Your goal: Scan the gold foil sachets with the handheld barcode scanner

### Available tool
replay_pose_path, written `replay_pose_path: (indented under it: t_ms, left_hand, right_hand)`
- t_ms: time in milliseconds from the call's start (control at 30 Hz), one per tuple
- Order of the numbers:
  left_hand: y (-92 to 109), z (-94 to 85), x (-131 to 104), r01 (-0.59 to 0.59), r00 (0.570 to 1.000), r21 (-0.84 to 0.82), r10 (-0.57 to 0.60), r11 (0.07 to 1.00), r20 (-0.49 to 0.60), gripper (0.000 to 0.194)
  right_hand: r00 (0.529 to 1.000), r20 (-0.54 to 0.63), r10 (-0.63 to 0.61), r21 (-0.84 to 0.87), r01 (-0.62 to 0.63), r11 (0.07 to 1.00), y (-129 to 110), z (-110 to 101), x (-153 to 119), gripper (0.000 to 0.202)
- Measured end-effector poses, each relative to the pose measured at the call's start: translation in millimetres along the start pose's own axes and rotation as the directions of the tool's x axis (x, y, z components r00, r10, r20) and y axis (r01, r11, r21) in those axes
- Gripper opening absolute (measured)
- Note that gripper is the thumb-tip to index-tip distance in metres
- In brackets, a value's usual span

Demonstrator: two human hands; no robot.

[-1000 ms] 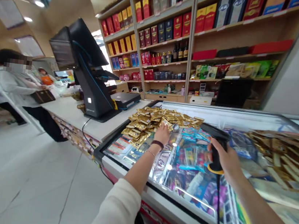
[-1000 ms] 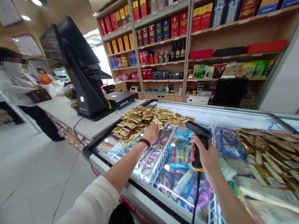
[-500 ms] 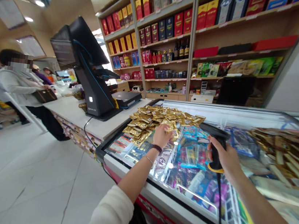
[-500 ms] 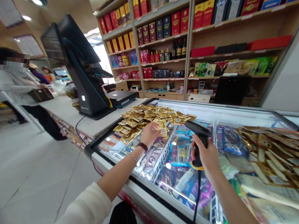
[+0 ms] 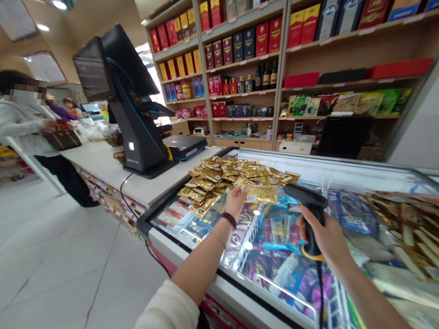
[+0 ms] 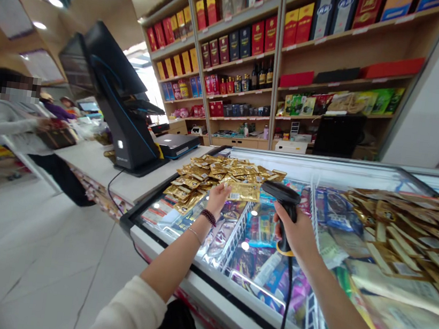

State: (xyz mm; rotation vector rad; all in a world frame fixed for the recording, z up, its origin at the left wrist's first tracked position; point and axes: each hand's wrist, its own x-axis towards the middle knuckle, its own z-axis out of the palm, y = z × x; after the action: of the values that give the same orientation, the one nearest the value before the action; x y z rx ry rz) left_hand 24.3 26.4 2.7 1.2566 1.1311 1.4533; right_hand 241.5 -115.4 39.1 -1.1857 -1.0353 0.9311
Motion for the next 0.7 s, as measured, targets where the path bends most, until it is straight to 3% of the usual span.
replay_pose_path:
  t_ms: [300,433,700]
  left_hand:
    - [16,14.5,-16,0.109,0.994,-0.292,-0.111,0.950,0.012,0.041]
    - [21,20.7,-23,0.103,0.994,-0.323,-0.104,0.941,0.013,0.040]
    - [22,19.7,-22,0.088,0.995,-0.359,-0.100,0.929,-0.013,0.039]
  right_hand:
    - [0.989,0.113,-0.091,-0.257,0.118,0.959,7,9,-11,0.053]
    - [0.985,0.163,-0.062,-0.346,0.116,0.931,3,14,-17,0.052]
    - [0.982,0.186,-0.019,-0.364,0.087,0.927,-14,18,-23,0.054]
